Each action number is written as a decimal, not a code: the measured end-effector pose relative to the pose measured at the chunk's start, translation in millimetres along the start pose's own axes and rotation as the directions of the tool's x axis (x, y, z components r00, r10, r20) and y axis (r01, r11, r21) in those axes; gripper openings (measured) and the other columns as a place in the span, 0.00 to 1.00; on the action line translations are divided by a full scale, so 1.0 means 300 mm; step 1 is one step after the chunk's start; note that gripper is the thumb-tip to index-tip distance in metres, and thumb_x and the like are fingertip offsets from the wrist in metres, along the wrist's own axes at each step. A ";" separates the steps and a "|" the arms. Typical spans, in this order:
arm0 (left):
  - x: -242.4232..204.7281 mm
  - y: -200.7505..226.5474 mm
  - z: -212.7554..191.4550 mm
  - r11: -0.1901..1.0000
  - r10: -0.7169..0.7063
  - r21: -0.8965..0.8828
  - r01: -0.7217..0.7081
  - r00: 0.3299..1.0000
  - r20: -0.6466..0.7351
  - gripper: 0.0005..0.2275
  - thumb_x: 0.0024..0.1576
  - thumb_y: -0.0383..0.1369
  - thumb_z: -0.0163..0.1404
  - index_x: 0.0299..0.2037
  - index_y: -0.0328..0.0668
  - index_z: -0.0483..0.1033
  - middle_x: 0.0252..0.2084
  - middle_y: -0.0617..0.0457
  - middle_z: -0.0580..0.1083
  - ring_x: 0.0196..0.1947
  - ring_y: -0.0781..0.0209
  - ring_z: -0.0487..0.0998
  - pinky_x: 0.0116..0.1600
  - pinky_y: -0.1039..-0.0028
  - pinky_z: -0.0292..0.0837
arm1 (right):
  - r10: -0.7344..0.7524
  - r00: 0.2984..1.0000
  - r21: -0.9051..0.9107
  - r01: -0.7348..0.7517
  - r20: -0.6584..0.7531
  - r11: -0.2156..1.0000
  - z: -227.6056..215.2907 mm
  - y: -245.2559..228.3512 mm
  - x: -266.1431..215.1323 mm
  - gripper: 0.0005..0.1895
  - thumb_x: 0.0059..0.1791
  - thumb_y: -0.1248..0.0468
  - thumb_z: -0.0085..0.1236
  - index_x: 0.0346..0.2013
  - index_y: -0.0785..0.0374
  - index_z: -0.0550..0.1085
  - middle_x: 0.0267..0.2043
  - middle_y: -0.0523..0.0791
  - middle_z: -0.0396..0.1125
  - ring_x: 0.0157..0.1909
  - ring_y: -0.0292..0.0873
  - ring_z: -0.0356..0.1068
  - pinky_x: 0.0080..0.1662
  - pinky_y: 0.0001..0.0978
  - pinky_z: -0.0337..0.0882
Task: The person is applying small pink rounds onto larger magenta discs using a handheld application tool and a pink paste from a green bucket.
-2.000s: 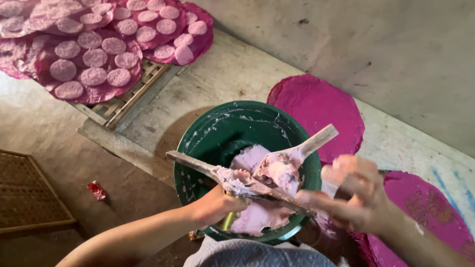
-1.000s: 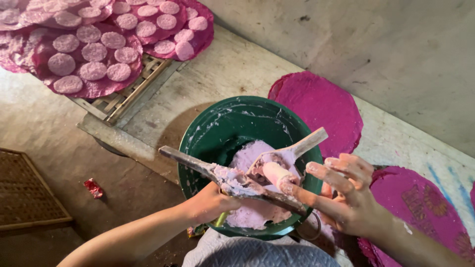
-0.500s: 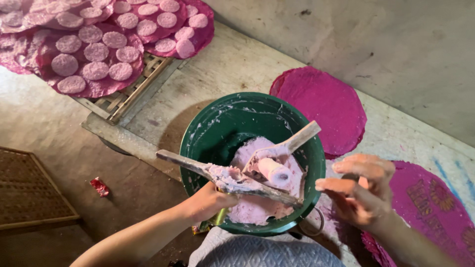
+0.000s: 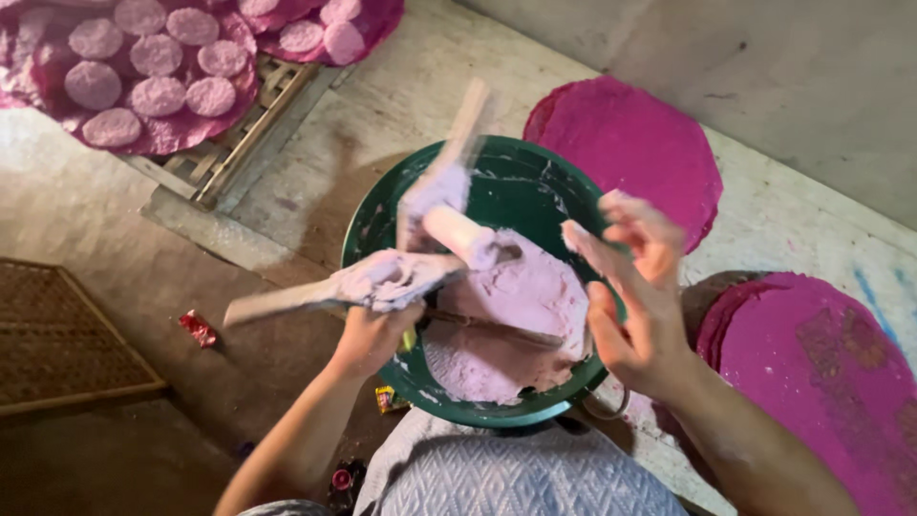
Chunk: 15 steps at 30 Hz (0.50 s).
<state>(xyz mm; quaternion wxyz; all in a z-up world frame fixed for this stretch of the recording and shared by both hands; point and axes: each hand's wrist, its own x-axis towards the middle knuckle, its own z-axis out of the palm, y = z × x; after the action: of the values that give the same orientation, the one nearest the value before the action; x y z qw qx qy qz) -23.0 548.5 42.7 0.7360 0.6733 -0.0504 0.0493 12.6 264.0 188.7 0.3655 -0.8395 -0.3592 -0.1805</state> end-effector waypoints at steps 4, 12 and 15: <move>-0.035 -0.050 -0.024 0.950 0.173 0.303 -0.073 0.931 -0.320 0.18 0.53 0.21 0.54 0.55 0.37 0.72 0.47 0.53 0.76 0.47 0.64 0.77 0.53 0.73 0.73 | 0.113 0.760 -0.189 0.014 0.641 0.982 0.250 0.153 -0.091 0.19 0.43 0.64 0.64 0.47 0.63 0.70 0.46 0.52 0.69 0.52 0.55 0.68 0.51 0.46 0.69; -0.044 -0.110 -0.013 0.969 0.184 0.228 -0.095 0.894 -0.408 0.22 0.54 0.24 0.57 0.59 0.36 0.67 0.47 0.53 0.76 0.47 0.63 0.77 0.54 0.73 0.73 | 0.165 0.628 -0.371 0.212 0.760 0.904 0.439 0.317 -0.190 0.18 0.51 0.63 0.45 0.54 0.66 0.65 0.33 0.55 0.72 0.33 0.57 0.76 0.35 0.48 0.75; -0.048 -0.134 -0.014 0.934 0.272 0.325 -0.147 0.883 -0.382 0.19 0.56 0.23 0.57 0.57 0.36 0.70 0.48 0.51 0.76 0.48 0.62 0.77 0.55 0.72 0.73 | 0.247 0.577 -0.428 0.200 0.778 0.881 0.320 0.360 -0.076 0.19 0.49 0.62 0.47 0.53 0.65 0.64 0.37 0.53 0.73 0.31 0.58 0.76 0.32 0.49 0.76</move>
<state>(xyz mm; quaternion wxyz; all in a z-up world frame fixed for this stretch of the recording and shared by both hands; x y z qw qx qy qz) -31.5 549.2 0.8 0.6142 0.7365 0.0439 0.2800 80.3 273.4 59.4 -0.0545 -0.8938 -0.4193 0.1492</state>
